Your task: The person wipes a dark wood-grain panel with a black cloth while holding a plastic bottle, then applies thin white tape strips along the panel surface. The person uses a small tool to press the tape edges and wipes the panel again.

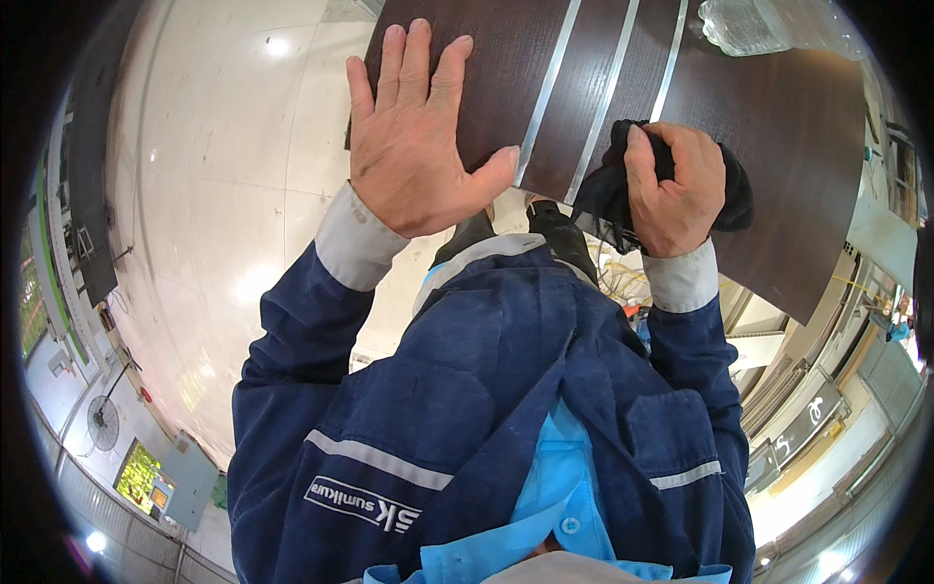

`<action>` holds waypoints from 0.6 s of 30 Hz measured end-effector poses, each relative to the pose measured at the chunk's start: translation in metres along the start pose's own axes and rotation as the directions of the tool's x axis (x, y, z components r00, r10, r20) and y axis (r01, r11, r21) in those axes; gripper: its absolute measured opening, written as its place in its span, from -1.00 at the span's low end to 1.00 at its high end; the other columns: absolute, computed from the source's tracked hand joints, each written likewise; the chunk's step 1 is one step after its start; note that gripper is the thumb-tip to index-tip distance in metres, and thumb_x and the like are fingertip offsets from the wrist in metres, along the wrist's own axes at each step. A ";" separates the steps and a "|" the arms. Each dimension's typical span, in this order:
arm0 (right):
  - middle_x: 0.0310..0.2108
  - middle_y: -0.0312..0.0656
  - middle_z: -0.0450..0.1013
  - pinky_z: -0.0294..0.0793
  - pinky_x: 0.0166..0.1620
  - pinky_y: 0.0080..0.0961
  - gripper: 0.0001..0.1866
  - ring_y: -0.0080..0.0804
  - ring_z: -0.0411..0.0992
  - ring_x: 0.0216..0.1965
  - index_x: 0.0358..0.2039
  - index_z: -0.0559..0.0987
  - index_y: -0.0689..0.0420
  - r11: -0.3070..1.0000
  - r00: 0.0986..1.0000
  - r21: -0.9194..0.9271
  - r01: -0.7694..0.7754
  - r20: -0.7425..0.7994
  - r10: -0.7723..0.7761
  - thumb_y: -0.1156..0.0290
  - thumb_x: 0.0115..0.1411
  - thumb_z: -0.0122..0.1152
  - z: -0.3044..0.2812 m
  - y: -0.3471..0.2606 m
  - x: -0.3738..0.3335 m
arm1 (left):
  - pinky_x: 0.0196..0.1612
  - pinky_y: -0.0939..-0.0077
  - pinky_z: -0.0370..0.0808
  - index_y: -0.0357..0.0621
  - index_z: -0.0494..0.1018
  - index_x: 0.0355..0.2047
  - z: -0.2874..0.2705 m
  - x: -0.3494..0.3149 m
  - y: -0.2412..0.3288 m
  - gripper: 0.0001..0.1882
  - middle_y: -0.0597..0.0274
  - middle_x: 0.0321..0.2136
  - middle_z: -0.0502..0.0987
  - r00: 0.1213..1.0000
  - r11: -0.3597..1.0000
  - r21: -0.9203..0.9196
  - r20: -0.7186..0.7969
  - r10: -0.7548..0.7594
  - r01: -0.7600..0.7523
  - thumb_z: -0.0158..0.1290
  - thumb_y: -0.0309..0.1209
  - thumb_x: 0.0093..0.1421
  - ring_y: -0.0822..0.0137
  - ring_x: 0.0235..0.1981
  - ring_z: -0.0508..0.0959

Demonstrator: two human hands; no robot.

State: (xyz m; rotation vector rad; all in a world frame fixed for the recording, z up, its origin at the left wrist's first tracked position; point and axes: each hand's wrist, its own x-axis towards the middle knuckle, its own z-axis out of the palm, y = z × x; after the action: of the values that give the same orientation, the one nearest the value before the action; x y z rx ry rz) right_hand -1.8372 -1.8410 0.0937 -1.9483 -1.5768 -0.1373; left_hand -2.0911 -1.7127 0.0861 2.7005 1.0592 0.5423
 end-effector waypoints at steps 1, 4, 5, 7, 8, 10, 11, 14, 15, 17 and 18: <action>-0.32 -0.18 0.65 0.52 -0.13 -0.19 -0.84 -0.12 0.59 -0.26 -0.31 0.73 0.06 1.000 1.000 0.002 -0.017 0.005 0.017 0.32 0.15 0.54 0.000 0.001 -0.001 | 0.49 -0.60 -0.15 -0.31 0.30 0.46 0.001 0.000 0.002 0.07 -0.58 0.46 0.20 1.000 1.000 -0.001 -0.009 -0.009 0.009 0.27 0.06 0.02 -0.48 0.54 0.11; -0.32 -0.17 0.65 0.53 -0.12 -0.19 -0.83 -0.10 0.60 -0.26 -0.30 0.73 0.06 1.000 1.000 -0.001 -0.002 -0.009 0.002 0.32 0.15 0.54 -0.001 0.006 -0.004 | 0.49 -0.61 -0.13 -0.31 0.31 0.45 0.003 0.000 0.004 0.06 -0.58 0.45 0.21 1.000 1.000 0.015 -0.017 -0.012 0.012 0.25 0.07 0.02 -0.49 0.54 0.12; -0.32 -0.16 0.65 0.53 -0.12 -0.18 -0.84 -0.09 0.59 -0.26 -0.30 0.73 0.06 1.000 1.000 -0.001 0.020 -0.011 -0.020 0.32 0.15 0.53 -0.001 0.006 -0.005 | 0.49 -0.61 -0.12 -0.31 0.32 0.45 0.003 -0.001 0.003 0.06 -0.58 0.45 0.21 1.000 0.999 0.029 -0.006 -0.013 0.013 0.25 0.07 0.01 -0.49 0.53 0.12; -0.33 -0.15 0.64 0.52 -0.12 -0.17 -0.85 -0.07 0.59 -0.27 -0.30 0.73 0.06 1.000 1.000 -0.006 -0.012 0.013 0.013 0.31 0.17 0.51 -0.002 0.007 -0.005 | 0.49 -0.61 -0.12 -0.31 0.30 0.46 0.003 -0.002 0.001 0.07 -0.58 0.45 0.21 1.000 1.000 0.018 -0.014 0.006 -0.006 0.26 0.06 0.01 -0.49 0.53 0.13; -0.34 -0.15 0.64 0.52 -0.13 -0.16 -0.85 -0.06 0.59 -0.27 -0.31 0.72 0.06 1.000 1.000 0.010 0.012 0.015 -0.012 0.31 0.17 0.50 -0.003 0.007 -0.005 | 0.49 -0.61 -0.11 -0.31 0.30 0.46 0.002 -0.003 0.001 0.07 -0.58 0.44 0.21 1.000 1.000 0.019 -0.007 0.008 -0.008 0.26 0.06 0.01 -0.49 0.53 0.13; -0.35 -0.14 0.62 0.50 -0.14 -0.14 -0.86 -0.04 0.57 -0.29 -0.33 0.71 0.06 1.000 0.998 0.007 -0.016 0.054 0.015 0.31 0.18 0.48 -0.004 0.002 -0.003 | 0.49 -0.60 -0.10 -0.31 0.28 0.47 -0.003 -0.004 0.002 0.09 -0.57 0.45 0.21 0.999 1.000 0.004 0.026 -0.029 0.029 0.28 0.05 0.01 -0.49 0.53 0.13; -0.38 -0.13 0.60 0.47 -0.18 -0.10 -0.87 -0.01 0.55 -0.31 -0.36 0.68 0.05 1.000 0.999 -0.008 -0.007 0.036 0.007 0.31 0.17 0.46 -0.003 -0.001 -0.002 | 0.49 -0.59 -0.10 -0.31 0.27 0.48 -0.003 -0.002 0.001 0.10 -0.57 0.45 0.20 1.000 1.000 -0.002 -0.006 -0.016 0.016 0.28 0.05 0.00 -0.49 0.53 0.13; -0.37 -0.16 0.57 0.41 -0.17 -0.11 -0.84 -0.04 0.53 -0.30 -0.35 0.65 0.03 1.000 0.996 -0.004 -0.014 0.084 0.014 0.29 0.15 0.46 -0.005 -0.007 0.003 | 0.53 -0.53 -0.17 -0.33 0.17 0.52 -0.010 0.004 0.004 0.15 -0.54 0.50 0.10 0.995 0.998 -0.012 0.077 -0.061 0.062 0.32 0.03 0.02 -0.46 0.57 0.04; -0.33 -0.19 0.57 0.40 -0.15 -0.12 -0.83 -0.08 0.53 -0.26 -0.33 0.65 0.01 0.999 0.997 0.033 0.028 0.077 -0.030 0.27 0.14 0.48 -0.006 -0.010 0.004 | 0.55 -0.50 -0.21 -0.33 0.11 0.55 -0.014 0.005 0.005 0.18 -0.53 0.53 0.04 0.986 0.996 -0.017 0.144 -0.086 0.090 0.33 0.00 0.03 -0.44 0.59 -0.03; -0.22 -0.22 0.57 0.41 -0.12 -0.15 -0.81 -0.15 0.54 -0.16 -0.26 0.68 -0.03 0.978 0.969 0.106 0.177 0.152 -0.192 0.26 0.15 0.50 -0.012 -0.009 0.006 | 0.56 -0.46 -0.25 -0.36 0.09 0.55 -0.019 0.008 0.008 0.18 -0.51 0.54 0.01 0.968 0.992 -0.010 0.221 -0.117 0.122 0.33 -0.01 0.05 -0.41 0.61 -0.07; -0.22 -0.22 0.57 0.41 -0.10 -0.15 -0.80 -0.14 0.54 -0.16 -0.25 0.69 -0.03 0.983 0.966 0.109 0.149 0.196 -0.168 0.27 0.14 0.51 -0.016 -0.006 0.006 | 0.56 -0.45 -0.26 -0.35 0.09 0.55 -0.020 0.008 0.010 0.17 -0.50 0.55 0.00 0.974 0.995 -0.013 0.205 -0.095 0.100 0.33 0.02 0.08 -0.40 0.61 -0.08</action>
State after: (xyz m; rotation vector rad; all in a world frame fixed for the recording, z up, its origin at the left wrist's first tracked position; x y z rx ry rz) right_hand -1.8360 -1.8435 0.1120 -1.8100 -1.8391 0.0728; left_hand -2.0874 -1.7132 0.1093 2.5995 1.1137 0.2515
